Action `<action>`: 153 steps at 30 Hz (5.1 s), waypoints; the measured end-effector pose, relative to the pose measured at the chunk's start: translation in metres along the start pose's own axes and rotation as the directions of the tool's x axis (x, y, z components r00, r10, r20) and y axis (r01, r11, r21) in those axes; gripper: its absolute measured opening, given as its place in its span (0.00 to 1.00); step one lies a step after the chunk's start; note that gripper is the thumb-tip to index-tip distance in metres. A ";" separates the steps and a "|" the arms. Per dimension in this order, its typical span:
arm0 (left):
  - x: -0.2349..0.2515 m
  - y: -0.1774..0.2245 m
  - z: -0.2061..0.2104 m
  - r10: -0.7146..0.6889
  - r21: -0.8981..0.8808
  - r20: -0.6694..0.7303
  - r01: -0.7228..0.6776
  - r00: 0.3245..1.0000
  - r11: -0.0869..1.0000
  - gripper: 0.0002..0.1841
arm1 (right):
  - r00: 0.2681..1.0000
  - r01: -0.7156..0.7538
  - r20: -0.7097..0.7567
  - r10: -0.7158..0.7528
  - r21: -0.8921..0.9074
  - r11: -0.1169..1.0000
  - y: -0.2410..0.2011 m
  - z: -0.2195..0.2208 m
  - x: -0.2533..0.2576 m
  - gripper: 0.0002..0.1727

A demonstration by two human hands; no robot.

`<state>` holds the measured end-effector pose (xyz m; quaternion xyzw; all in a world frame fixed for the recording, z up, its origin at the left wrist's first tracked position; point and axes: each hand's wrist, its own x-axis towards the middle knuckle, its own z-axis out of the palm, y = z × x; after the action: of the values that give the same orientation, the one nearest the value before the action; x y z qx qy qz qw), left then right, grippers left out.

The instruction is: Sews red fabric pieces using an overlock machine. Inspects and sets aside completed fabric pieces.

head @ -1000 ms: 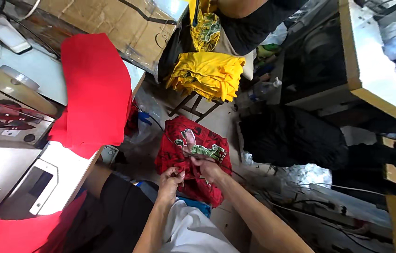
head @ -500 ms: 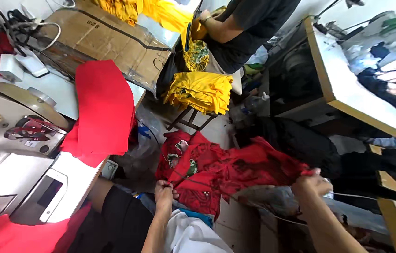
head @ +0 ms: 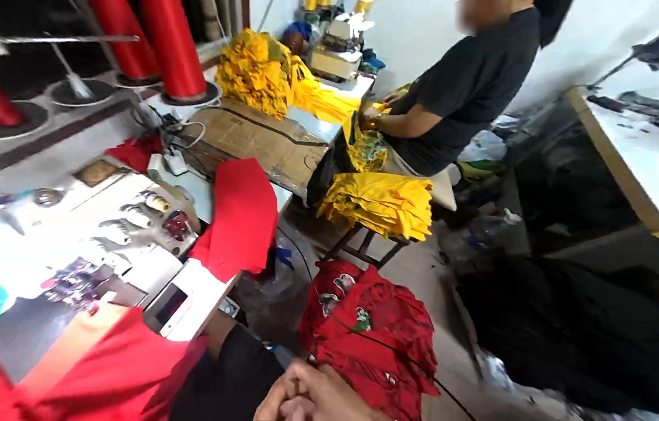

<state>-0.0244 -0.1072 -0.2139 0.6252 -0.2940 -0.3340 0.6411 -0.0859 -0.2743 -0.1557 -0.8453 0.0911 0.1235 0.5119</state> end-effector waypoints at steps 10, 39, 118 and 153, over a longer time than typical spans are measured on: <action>-0.120 0.087 -0.045 0.346 0.396 -0.734 -0.044 0.584 0.917 0.06 | 0.510 0.745 0.423 -0.749 0.217 0.630 -0.131 0.046 0.092 0.25; -0.094 0.100 -0.273 0.343 0.419 -0.907 0.595 0.244 0.686 0.11 | 0.751 0.414 0.335 -0.570 0.434 0.800 -0.145 0.085 0.176 0.08; -0.255 0.171 -0.274 0.355 0.327 -0.818 0.141 -0.453 0.934 0.06 | 0.558 0.827 0.224 -0.799 -0.072 0.558 -0.111 0.148 0.173 0.09; -0.120 0.152 -0.162 0.296 0.525 -0.662 0.145 0.689 0.838 0.05 | 0.520 0.804 0.127 -0.845 0.261 0.534 -0.166 0.041 0.163 0.07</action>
<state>0.0409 0.0856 -0.0651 0.8455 -0.1265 0.0631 0.5150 0.1108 -0.1660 -0.0834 -0.7184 -0.3735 -0.0424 0.5853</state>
